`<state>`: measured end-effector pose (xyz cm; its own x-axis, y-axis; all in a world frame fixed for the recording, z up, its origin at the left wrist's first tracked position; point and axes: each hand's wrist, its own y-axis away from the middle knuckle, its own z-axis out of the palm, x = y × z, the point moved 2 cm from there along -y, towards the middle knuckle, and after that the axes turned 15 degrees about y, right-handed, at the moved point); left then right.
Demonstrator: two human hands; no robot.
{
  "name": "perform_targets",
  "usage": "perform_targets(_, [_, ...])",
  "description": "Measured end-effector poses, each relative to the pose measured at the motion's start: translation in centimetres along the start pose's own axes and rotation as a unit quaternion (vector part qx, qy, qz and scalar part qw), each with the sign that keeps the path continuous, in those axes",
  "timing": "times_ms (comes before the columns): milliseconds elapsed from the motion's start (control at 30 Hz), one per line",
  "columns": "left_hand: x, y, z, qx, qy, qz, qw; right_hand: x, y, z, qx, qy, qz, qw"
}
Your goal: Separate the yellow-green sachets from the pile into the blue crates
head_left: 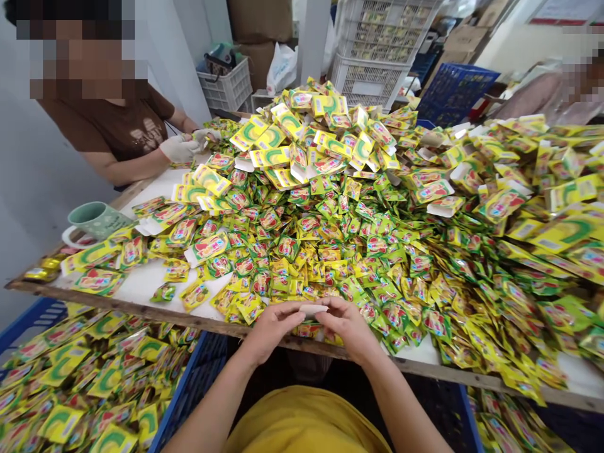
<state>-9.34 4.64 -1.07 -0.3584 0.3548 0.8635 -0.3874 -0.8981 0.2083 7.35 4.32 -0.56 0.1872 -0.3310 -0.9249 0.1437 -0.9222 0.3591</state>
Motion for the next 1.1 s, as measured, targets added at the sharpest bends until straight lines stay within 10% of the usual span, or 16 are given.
perform_targets(200, [0.8,-1.3,-0.8,0.119,-0.057,0.059,0.989,-0.9,-0.4,0.2,0.07,0.085,-0.097,0.989])
perform_targets(433, [0.2,-1.3,-0.6,0.091,-0.086,0.125,0.984,-0.2,-1.0,0.1,0.086,0.021,-0.072,0.993])
perform_targets(767, [0.2,-1.3,-0.8,0.024,-0.167,0.235,0.957,0.7,-0.1,0.2,0.138,0.148,-0.229,0.952])
perform_targets(1100, [-1.0,-0.8,-1.4,0.051,-0.191,0.174,0.965,0.6,1.2,1.0,0.197,0.233,-0.273,0.912])
